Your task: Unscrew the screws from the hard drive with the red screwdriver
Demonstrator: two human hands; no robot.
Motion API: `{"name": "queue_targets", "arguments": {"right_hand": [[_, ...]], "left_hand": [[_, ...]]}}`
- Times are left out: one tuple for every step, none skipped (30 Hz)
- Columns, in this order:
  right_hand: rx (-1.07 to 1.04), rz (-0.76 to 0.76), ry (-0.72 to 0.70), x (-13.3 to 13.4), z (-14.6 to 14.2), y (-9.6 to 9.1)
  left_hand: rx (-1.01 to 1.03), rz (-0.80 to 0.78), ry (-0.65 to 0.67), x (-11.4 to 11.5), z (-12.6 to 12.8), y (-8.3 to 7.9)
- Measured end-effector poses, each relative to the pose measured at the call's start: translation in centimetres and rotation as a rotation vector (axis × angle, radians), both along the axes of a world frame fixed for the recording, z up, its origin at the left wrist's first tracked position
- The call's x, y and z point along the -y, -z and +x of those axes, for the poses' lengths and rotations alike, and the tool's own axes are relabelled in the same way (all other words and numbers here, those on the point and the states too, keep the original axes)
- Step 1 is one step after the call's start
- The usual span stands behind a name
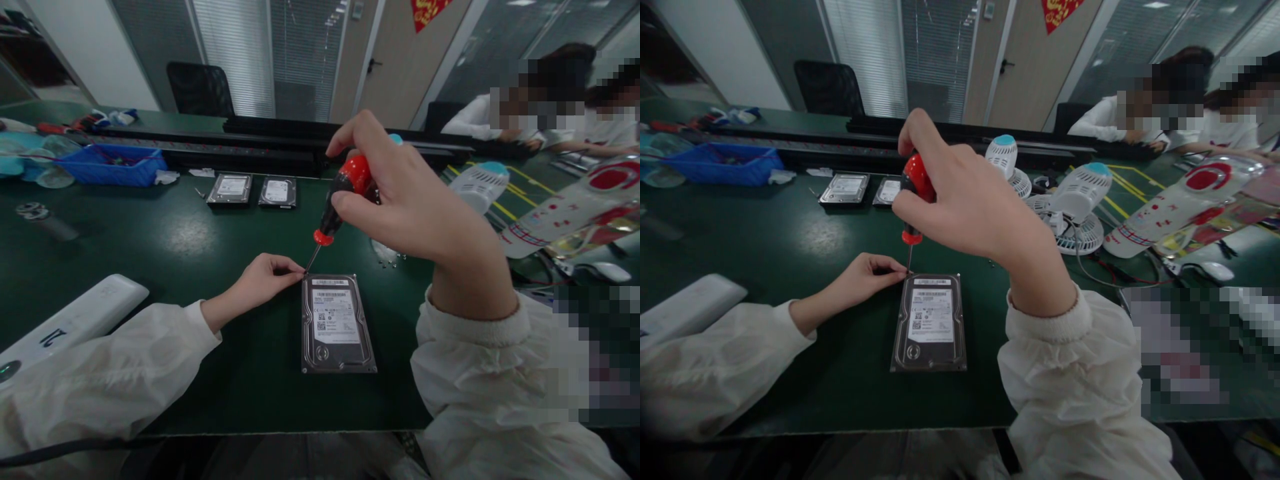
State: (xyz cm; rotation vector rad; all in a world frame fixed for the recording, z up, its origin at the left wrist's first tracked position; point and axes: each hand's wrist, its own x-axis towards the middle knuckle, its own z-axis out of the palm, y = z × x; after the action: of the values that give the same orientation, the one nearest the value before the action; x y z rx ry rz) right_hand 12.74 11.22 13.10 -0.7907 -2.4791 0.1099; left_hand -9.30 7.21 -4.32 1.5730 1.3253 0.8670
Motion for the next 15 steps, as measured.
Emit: {"name": "queue_targets", "arguments": {"right_hand": [[-0.001,-0.001,0.004,-0.01,0.00,0.02],[-0.004,0.000,0.011,-0.06,0.01,0.05],[-0.008,0.003,0.018,-0.12,0.02,0.09],[-0.013,0.009,0.020,-0.19,0.03,0.13],[-0.019,0.015,0.016,-0.26,0.04,0.15],[-0.027,0.021,0.005,-0.30,0.04,0.16],[-0.039,0.027,-0.009,-0.32,0.04,0.15],[-0.047,0.032,-0.022,-0.31,0.03,0.13],[-0.051,0.040,-0.033,-0.27,0.02,0.10],[-0.049,0.047,-0.039,-0.22,0.00,0.07],[-0.042,0.055,-0.043,-0.17,-0.03,0.05],[-0.026,0.061,-0.044,-0.13,-0.06,0.05],[-0.010,0.064,-0.039,-0.09,-0.09,0.06],[0.005,0.069,-0.028,-0.08,-0.11,0.09],[0.016,0.075,-0.005,-0.07,-0.12,0.12]], "left_hand": [[-0.001,-0.001,0.002,0.02,0.01,-0.08],[-0.001,-0.001,0.003,0.02,0.02,-0.15],[-0.002,0.000,0.004,0.02,0.02,-0.18],[-0.003,0.001,0.004,0.01,0.01,-0.17],[-0.003,0.002,0.004,-0.02,0.00,-0.12],[-0.002,0.003,0.003,-0.05,-0.01,-0.04],[0.000,0.005,0.003,-0.08,-0.02,0.07],[0.003,0.006,0.004,-0.12,-0.03,0.19],[0.006,0.007,0.006,-0.16,-0.04,0.31],[0.010,0.008,0.008,-0.20,-0.03,0.41],[0.013,0.008,0.009,-0.22,-0.03,0.49],[0.016,0.008,0.011,-0.24,-0.03,0.54],[0.017,0.008,0.012,-0.25,-0.04,0.55],[0.018,0.008,0.012,-0.24,-0.05,0.54],[0.017,0.007,0.012,-0.23,-0.07,0.51]]}}
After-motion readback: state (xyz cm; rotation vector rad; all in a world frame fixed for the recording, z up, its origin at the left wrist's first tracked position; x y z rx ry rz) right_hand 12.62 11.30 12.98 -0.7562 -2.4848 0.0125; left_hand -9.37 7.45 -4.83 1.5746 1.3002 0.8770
